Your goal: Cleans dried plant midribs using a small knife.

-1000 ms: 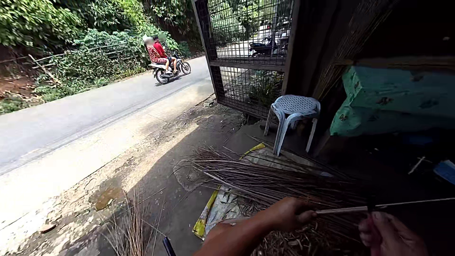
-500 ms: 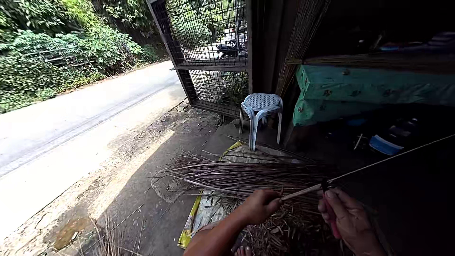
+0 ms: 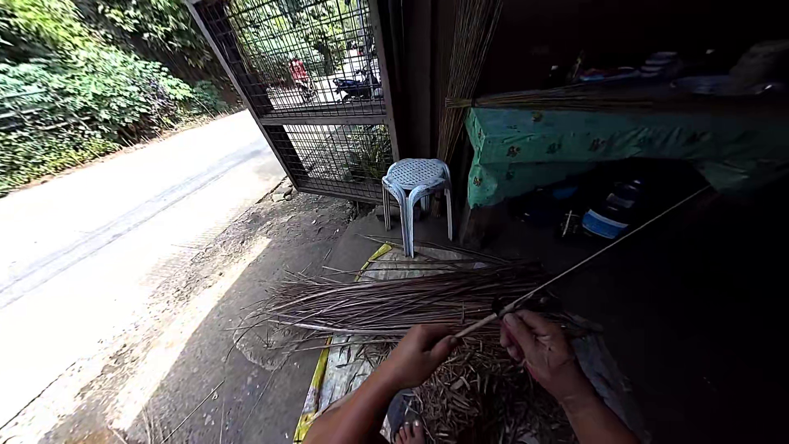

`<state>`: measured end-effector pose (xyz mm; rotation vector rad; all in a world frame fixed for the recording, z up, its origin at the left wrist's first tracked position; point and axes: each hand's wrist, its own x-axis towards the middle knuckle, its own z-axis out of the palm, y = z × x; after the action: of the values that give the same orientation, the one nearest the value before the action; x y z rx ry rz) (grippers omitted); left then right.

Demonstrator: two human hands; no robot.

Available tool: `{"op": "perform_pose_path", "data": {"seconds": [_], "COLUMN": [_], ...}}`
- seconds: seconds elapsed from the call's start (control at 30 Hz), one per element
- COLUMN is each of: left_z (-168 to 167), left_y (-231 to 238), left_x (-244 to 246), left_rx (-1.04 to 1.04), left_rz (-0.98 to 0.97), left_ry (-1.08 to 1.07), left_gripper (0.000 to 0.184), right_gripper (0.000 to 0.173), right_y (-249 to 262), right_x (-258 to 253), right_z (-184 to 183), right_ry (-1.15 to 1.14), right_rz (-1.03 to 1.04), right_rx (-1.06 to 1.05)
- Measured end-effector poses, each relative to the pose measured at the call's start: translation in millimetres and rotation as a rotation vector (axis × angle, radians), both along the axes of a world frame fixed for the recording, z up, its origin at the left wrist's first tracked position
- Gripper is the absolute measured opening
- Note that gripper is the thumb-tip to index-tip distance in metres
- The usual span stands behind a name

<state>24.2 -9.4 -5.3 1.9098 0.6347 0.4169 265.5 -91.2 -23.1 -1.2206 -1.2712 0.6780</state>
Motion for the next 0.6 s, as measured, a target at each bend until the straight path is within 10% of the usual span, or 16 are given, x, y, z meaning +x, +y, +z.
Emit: {"op": "perform_pose_path", "data": {"seconds": [0.6], "left_z": [-7], "left_y": [0], "left_x": [-12], "left_rx": [0.092], "left_rz": [0.067], "left_ry": [0.027], "left_gripper": [0.031], "right_gripper": [0.028], "right_y": [-6], "right_x": [-16], "right_z": [9], "right_ry": [0.103], "right_rz": [0.215], "right_rx": [-0.258]}}
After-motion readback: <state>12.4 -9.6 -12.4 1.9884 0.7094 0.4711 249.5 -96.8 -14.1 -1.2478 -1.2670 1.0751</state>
